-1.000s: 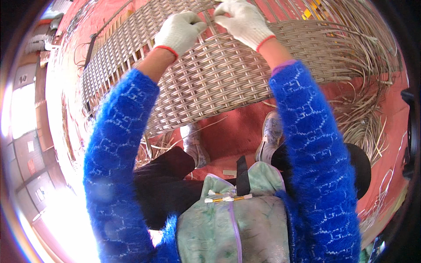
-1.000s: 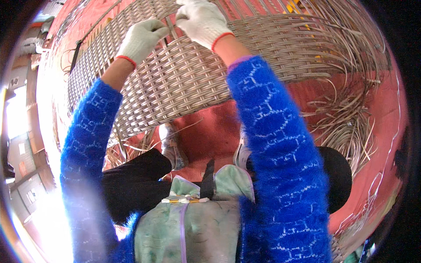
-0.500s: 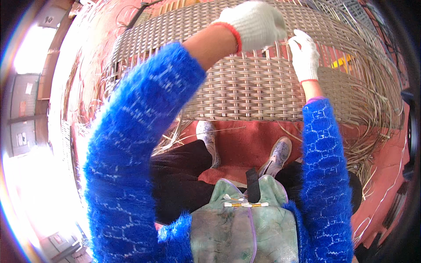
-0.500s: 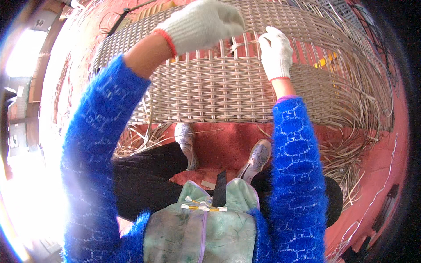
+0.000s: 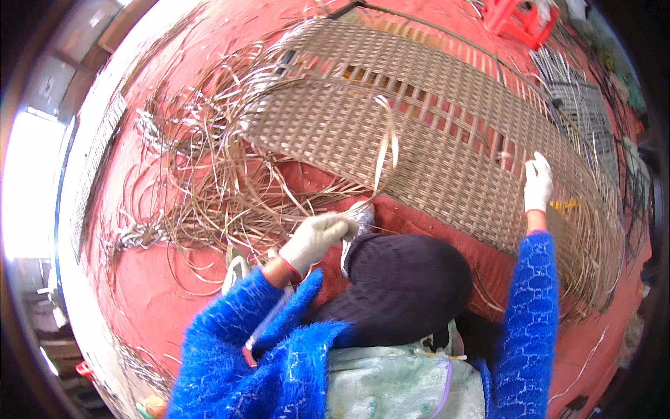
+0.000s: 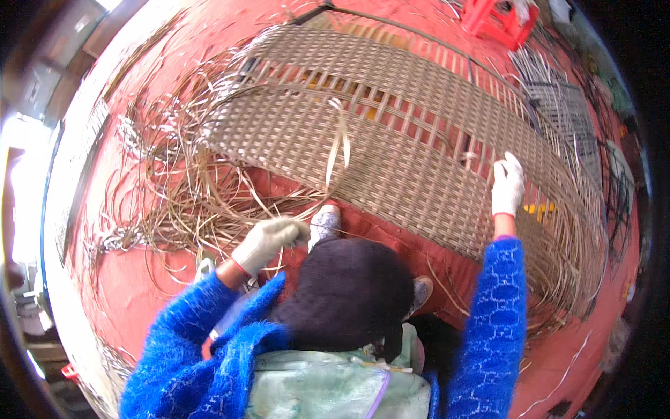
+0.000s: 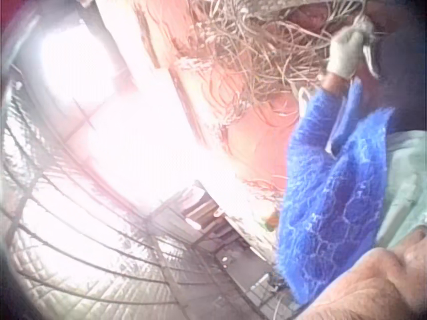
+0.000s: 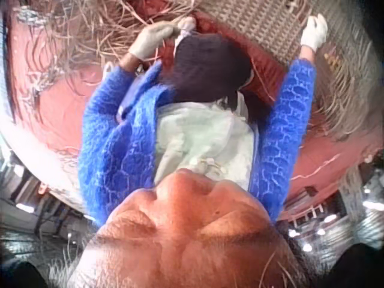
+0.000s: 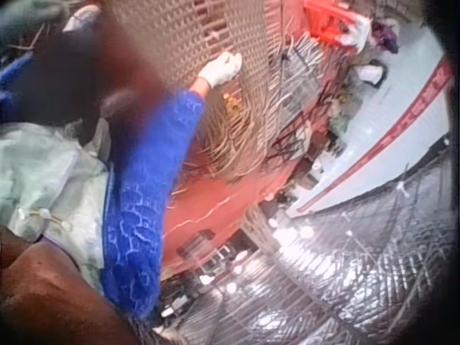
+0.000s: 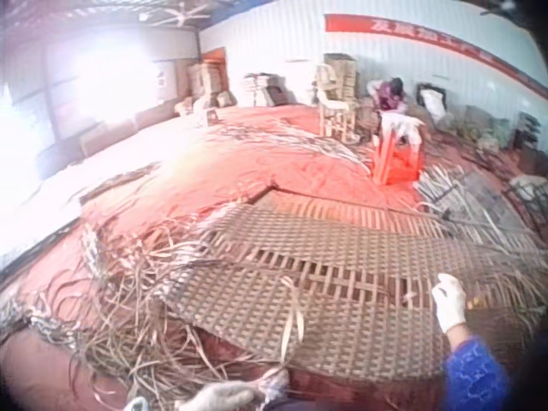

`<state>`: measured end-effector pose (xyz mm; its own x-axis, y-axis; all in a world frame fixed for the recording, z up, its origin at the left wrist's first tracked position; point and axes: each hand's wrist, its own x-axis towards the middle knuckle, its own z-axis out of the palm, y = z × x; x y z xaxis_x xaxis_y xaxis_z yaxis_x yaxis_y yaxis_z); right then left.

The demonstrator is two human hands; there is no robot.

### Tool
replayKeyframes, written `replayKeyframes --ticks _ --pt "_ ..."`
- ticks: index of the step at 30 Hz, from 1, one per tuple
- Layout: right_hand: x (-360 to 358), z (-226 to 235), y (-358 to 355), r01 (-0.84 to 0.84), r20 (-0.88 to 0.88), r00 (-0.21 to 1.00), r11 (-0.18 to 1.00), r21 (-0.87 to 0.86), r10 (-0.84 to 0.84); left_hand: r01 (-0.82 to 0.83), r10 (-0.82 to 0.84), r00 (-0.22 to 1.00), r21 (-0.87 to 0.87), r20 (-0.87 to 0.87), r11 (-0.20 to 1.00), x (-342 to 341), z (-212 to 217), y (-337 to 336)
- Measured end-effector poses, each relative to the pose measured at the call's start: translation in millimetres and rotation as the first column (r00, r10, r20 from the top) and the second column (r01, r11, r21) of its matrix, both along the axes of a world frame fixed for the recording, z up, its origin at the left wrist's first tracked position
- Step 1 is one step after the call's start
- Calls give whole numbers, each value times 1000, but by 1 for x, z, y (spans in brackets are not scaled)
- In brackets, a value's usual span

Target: The person weaves a flat mat by hand, interlacing flexible strips through a metal frame. They repeatedly pull strips through the weave, adjust tension, and trim excess material with a small knife.

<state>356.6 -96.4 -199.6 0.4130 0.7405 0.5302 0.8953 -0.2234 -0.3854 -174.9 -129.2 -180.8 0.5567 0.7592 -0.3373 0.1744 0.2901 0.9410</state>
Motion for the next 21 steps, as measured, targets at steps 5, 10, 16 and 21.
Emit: replayKeyframes --ticks 5,10,16,21 --pt "8 -2 -2 -34 -68 997 991 -127 25 39 -2 877 67 -480 997 -12 -92 -64" --pt "10 -1 -7 -32 -114 993 982 -185 11 3 30 757 50 -653 999 -18 -135 -55" --pt "6 13 -11 -22 -219 975 972 -233 -31 -30 106 775 132 -623 991 -11 -166 -41" --pt "-1 18 -16 -55 -202 979 948 -314 -10 -73 143 790 141 -596 987 -4 -173 -42"
